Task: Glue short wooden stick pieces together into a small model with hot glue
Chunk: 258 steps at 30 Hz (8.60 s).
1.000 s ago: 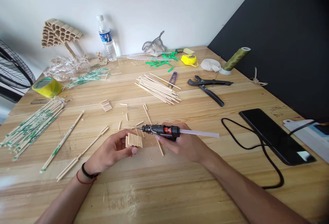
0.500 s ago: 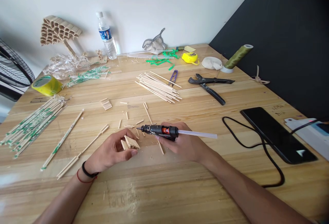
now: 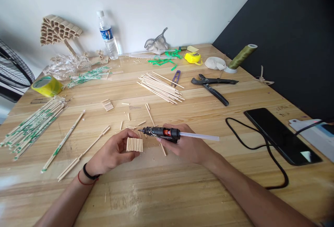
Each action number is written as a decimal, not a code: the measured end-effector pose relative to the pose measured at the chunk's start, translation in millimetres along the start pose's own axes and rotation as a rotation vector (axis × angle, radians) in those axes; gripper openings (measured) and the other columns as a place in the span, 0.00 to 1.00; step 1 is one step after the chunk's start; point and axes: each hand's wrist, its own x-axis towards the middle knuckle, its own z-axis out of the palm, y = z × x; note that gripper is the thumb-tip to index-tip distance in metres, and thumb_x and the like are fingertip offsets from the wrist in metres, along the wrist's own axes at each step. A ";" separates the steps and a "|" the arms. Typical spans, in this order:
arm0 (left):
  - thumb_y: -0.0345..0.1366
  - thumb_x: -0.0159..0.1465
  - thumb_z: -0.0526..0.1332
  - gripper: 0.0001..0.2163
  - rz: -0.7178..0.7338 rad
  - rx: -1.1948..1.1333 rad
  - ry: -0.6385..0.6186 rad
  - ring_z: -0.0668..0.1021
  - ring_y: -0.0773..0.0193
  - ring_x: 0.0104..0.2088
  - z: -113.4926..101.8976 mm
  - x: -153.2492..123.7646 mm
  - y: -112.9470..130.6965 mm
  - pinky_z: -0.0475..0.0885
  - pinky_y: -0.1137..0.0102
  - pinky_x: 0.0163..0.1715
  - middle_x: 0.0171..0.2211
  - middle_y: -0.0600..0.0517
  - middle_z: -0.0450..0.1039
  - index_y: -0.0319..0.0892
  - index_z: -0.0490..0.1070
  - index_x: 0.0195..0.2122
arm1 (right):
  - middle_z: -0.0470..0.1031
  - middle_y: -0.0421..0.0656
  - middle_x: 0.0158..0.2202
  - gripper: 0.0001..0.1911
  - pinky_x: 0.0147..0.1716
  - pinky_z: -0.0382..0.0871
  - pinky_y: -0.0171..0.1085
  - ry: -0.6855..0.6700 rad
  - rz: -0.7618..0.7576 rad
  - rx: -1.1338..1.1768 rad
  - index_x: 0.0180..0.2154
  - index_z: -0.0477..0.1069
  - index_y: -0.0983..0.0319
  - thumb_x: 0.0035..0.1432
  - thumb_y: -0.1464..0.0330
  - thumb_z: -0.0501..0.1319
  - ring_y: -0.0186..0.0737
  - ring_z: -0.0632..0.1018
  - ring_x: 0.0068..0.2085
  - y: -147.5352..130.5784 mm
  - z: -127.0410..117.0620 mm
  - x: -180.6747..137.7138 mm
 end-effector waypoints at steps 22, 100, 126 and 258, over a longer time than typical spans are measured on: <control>0.35 0.63 0.71 0.14 0.012 0.092 0.009 0.72 0.62 0.38 -4.2 -1.8 -6.0 0.66 0.69 0.36 0.44 0.48 0.71 0.43 0.70 0.48 | 0.72 0.37 0.25 0.09 0.31 0.61 0.35 -0.020 -0.021 0.020 0.29 0.69 0.58 0.63 0.68 0.63 0.38 0.71 0.28 -2.5 0.5 -0.8; 0.38 0.62 0.72 0.17 -0.017 0.099 0.006 0.74 0.62 0.37 -1.1 -4.7 -6.5 0.69 0.70 0.35 0.42 0.48 0.72 0.43 0.72 0.50 | 0.78 0.43 0.29 0.12 0.34 0.67 0.40 0.113 0.112 -0.072 0.34 0.74 0.58 0.67 0.59 0.60 0.47 0.77 0.32 -1.9 0.7 -1.0; 0.28 0.63 0.72 0.15 0.014 -0.268 -0.075 0.77 0.68 0.37 0.7 -1.9 -6.6 0.69 0.76 0.35 0.38 0.51 0.75 0.42 0.73 0.50 | 0.73 0.39 0.26 0.12 0.30 0.62 0.38 0.120 0.046 -0.057 0.30 0.69 0.57 0.66 0.61 0.60 0.42 0.71 0.28 0.9 3.4 -0.2; 0.36 0.65 0.62 0.06 0.253 1.032 0.271 0.80 0.60 0.36 9.9 22.8 14.7 0.76 0.66 0.39 0.37 0.49 0.76 0.43 0.77 0.41 | 0.73 0.40 0.29 0.07 0.33 0.64 0.37 0.386 -0.141 0.025 0.34 0.67 0.59 0.62 0.66 0.65 0.42 0.73 0.31 8.1 0.3 12.7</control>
